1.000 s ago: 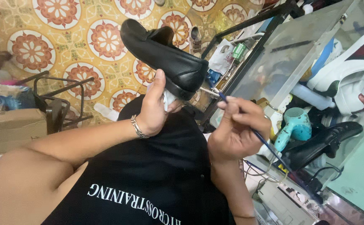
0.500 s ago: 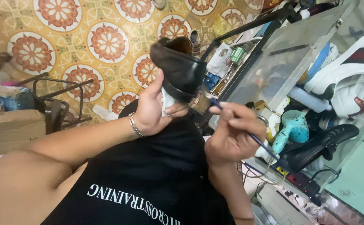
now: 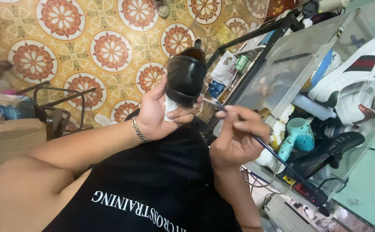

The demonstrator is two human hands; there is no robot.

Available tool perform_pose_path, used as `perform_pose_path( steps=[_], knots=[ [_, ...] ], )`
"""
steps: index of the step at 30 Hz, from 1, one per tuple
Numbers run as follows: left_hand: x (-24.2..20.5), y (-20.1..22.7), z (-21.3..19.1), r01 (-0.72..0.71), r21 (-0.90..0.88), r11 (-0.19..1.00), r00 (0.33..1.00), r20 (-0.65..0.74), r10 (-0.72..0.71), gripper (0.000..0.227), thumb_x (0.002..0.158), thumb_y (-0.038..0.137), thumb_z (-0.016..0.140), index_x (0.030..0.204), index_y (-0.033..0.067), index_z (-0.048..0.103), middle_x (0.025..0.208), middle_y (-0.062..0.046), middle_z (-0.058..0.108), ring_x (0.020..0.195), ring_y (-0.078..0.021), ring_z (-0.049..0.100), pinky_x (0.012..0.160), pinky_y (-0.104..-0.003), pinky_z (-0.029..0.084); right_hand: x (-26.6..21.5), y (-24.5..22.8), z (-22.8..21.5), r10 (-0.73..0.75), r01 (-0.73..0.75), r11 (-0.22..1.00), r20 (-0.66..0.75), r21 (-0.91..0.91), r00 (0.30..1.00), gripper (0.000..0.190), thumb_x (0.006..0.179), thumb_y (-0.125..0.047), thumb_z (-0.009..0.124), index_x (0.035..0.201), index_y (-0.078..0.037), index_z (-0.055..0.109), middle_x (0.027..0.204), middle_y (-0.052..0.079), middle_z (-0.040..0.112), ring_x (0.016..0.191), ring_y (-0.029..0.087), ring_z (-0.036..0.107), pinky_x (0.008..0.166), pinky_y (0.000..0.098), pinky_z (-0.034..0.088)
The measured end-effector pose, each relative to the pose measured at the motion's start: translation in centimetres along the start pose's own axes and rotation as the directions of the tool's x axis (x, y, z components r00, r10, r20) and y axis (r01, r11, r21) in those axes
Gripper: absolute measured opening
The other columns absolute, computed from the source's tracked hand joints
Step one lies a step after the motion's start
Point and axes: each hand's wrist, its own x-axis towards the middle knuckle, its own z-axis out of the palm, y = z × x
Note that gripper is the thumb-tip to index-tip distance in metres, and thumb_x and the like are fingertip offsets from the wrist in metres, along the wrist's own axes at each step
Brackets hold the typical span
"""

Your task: The person holds a black loafer in the left hand and uses a small brush in the right hand to apply a dark substance to the heel and sole edges. The shoe is rotated to access different areas while the brush is repeatedly dipped into a container.

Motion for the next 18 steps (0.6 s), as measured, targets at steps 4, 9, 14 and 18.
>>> perform_pose_path(
  steps=[4, 9, 14, 18],
  knots=[
    [-0.2, 0.5, 0.6, 0.046, -0.044, 0.998, 0.999, 0.021, -0.046, 0.070, 0.103, 0.061, 0.038, 0.125, 0.0026, 0.070, 0.110, -0.021, 0.074, 0.043, -0.0057, 0.039, 0.048, -0.022, 0.027, -0.1, 0.2, -0.3, 0.003, -0.004, 1.000, 0.011, 0.016, 1.000, 0.027, 0.090, 0.017, 0.067, 0.088, -0.004, 0.050, 0.088, 0.024, 0.071, 0.067, 0.022, 0.071, 0.058, 0.0307, 0.064],
    [-0.2, 0.5, 0.2, 0.109, -0.135, 0.985, 0.994, 0.035, -0.105, 0.067, 0.106, 0.055, 0.038, 0.125, -0.0013, 0.068, 0.110, -0.024, 0.071, 0.044, -0.0074, 0.041, 0.049, -0.022, 0.030, 0.1, 1.3, -0.4, -0.022, 0.023, 0.999, -0.032, 0.023, 0.999, 0.026, 0.091, 0.017, 0.064, 0.090, -0.006, 0.051, 0.093, 0.024, 0.071, 0.072, 0.020, 0.071, 0.063, 0.0302, 0.064],
    [-0.3, 0.7, 0.1, 0.129, -0.161, 0.978, 0.991, 0.002, -0.131, 0.067, 0.105, 0.055, 0.037, 0.125, 0.0000, 0.069, 0.111, -0.022, 0.072, 0.045, -0.0065, 0.039, 0.049, -0.023, 0.028, 0.1, 0.4, 0.6, 0.029, -0.030, 0.999, 0.024, 0.032, 0.999, 0.027, 0.091, 0.014, 0.067, 0.087, -0.007, 0.051, 0.089, 0.023, 0.072, 0.067, 0.023, 0.072, 0.059, 0.0296, 0.062],
    [-0.5, 0.8, 1.3, 0.164, -0.216, 0.963, 0.986, 0.048, -0.157, 0.062, 0.107, 0.046, 0.039, 0.132, -0.0053, 0.063, 0.111, -0.020, 0.066, 0.048, -0.0057, 0.040, 0.051, -0.022, 0.029, 0.2, 0.3, 0.2, 0.039, -0.040, 0.999, 0.020, 0.023, 0.999, 0.027, 0.094, 0.012, 0.067, 0.085, -0.004, 0.047, 0.086, 0.026, 0.069, 0.063, 0.026, 0.070, 0.052, 0.0299, 0.061]
  ],
)
